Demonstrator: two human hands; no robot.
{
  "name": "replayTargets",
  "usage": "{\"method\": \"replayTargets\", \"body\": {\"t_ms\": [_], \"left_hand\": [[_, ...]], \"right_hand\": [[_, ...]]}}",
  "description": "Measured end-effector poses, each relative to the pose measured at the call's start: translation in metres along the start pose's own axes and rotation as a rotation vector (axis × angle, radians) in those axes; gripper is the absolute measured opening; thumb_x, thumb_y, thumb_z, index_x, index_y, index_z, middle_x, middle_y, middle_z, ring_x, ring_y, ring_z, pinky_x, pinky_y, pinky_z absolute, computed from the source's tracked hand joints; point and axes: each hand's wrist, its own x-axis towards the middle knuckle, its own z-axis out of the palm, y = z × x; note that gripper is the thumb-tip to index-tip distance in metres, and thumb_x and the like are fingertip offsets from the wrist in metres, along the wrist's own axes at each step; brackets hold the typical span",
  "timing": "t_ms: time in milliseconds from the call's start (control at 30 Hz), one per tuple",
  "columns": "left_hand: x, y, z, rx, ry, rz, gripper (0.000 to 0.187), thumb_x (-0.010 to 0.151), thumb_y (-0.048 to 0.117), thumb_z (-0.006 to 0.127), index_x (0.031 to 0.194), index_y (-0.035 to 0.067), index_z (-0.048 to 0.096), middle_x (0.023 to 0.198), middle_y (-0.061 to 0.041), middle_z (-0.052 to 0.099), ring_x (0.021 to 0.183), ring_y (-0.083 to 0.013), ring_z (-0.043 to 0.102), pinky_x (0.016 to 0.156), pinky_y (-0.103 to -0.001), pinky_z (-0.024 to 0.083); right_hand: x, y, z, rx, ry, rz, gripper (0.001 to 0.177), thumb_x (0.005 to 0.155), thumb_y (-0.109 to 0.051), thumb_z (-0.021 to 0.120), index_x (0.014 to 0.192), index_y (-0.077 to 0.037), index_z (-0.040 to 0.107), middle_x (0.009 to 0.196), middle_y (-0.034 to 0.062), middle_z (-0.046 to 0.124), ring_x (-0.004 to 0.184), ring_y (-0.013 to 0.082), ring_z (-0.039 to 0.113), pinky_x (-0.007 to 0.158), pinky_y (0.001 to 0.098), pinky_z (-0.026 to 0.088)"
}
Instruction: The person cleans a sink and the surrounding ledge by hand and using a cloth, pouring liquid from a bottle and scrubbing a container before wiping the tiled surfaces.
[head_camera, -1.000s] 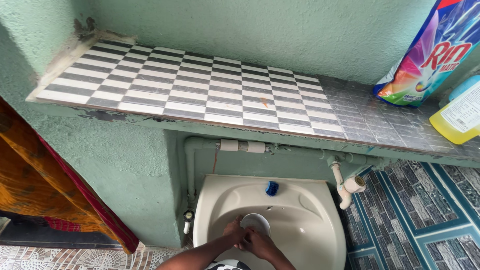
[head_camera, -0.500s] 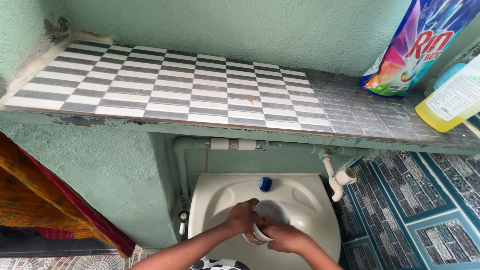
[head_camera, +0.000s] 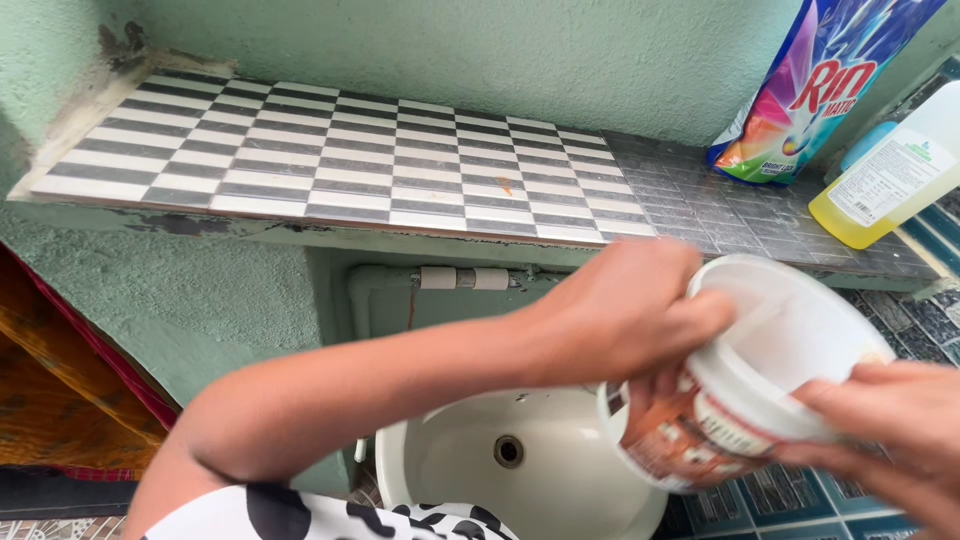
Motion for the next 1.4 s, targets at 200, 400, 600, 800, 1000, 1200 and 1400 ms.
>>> {"method": "replayTargets", "body": {"t_ms": [200,400,600,800,1000,1200,1400], "left_hand": [[0.086,0.029,-0.03,0.342,0.294,0.331,0.043,0.082,0.027,0.053,0.062,-0.007,0.069,0.05,-0.016,0.073,0.045,-0.0201,0.078,0.049,-0.032,0.065],[0.145,0.017,-0.061,0.313,0.389,0.124,0.035,0.079,0.02,0.052,0.067,-0.006,0.072,0.056,-0.013,0.077,0.049,-0.0226,0.082,0.051,-0.035,0.069],[0.184,-0.015,-0.076,0.328,0.475,0.023,0.035,0.083,0.021,0.053,0.072,-0.002,0.076,0.06,-0.014,0.079,0.052,-0.0229,0.081,0.061,-0.036,0.066],[0.18,-0.012,-0.077,0.394,0.52,-0.055,0.029,0.085,0.029,0.06,0.083,0.002,0.071,0.067,-0.015,0.079,0.066,-0.0271,0.082,0.068,-0.04,0.064],[0.145,-0.025,-0.057,0.659,0.748,0.441,0.036,0.099,0.038,0.056,0.096,0.009,0.077,0.099,-0.022,0.071,0.087,-0.0357,0.071,0.077,-0.046,0.058],[0.149,-0.055,-0.059,0.807,0.801,0.795,0.036,0.109,0.034,0.052,0.107,0.005,0.074,0.117,-0.017,0.072,0.115,-0.0306,0.067,0.102,-0.044,0.054],[0.156,-0.067,-0.057,0.792,0.706,0.835,0.034,0.106,0.034,0.053,0.11,0.007,0.073,0.11,-0.014,0.074,0.11,-0.0263,0.07,0.107,-0.044,0.05]], "right_hand": [[0.071,0.088,-0.074,0.1,0.014,0.437,0.046,0.071,-0.026,0.088,0.113,-0.009,0.08,0.089,0.0108,0.08,0.082,0.0217,0.079,0.08,0.0387,0.061],[0.173,0.038,-0.129,-0.091,-0.051,0.434,0.047,0.081,-0.023,0.082,0.123,-0.004,0.075,0.1,0.015,0.08,0.097,0.0218,0.077,0.092,0.0389,0.061],[0.215,0.043,-0.122,0.396,0.035,0.45,0.059,0.077,-0.01,0.078,0.133,0.004,0.065,0.119,0.0144,0.078,0.11,0.0189,0.071,0.098,0.0365,0.055],[0.226,0.064,-0.137,0.441,-0.075,0.496,0.05,0.084,-0.021,0.08,0.127,0.004,0.073,0.109,0.0184,0.083,0.1,0.0213,0.074,0.093,0.0351,0.057],[0.269,0.092,-0.128,0.401,-0.148,0.521,0.04,0.088,-0.023,0.07,0.125,-0.008,0.073,0.11,0.0073,0.082,0.096,0.0149,0.072,0.083,0.0344,0.058],[0.32,0.166,-0.072,0.154,-0.286,0.499,0.039,0.086,-0.027,0.074,0.123,-0.012,0.078,0.122,0.0038,0.075,0.105,0.0151,0.072,0.092,0.0308,0.057],[0.327,0.242,-0.043,0.552,-0.324,0.763,0.044,0.095,-0.033,0.061,0.13,-0.008,0.071,0.118,0.0207,0.082,0.102,0.0272,0.08,0.085,0.0402,0.065]]}}
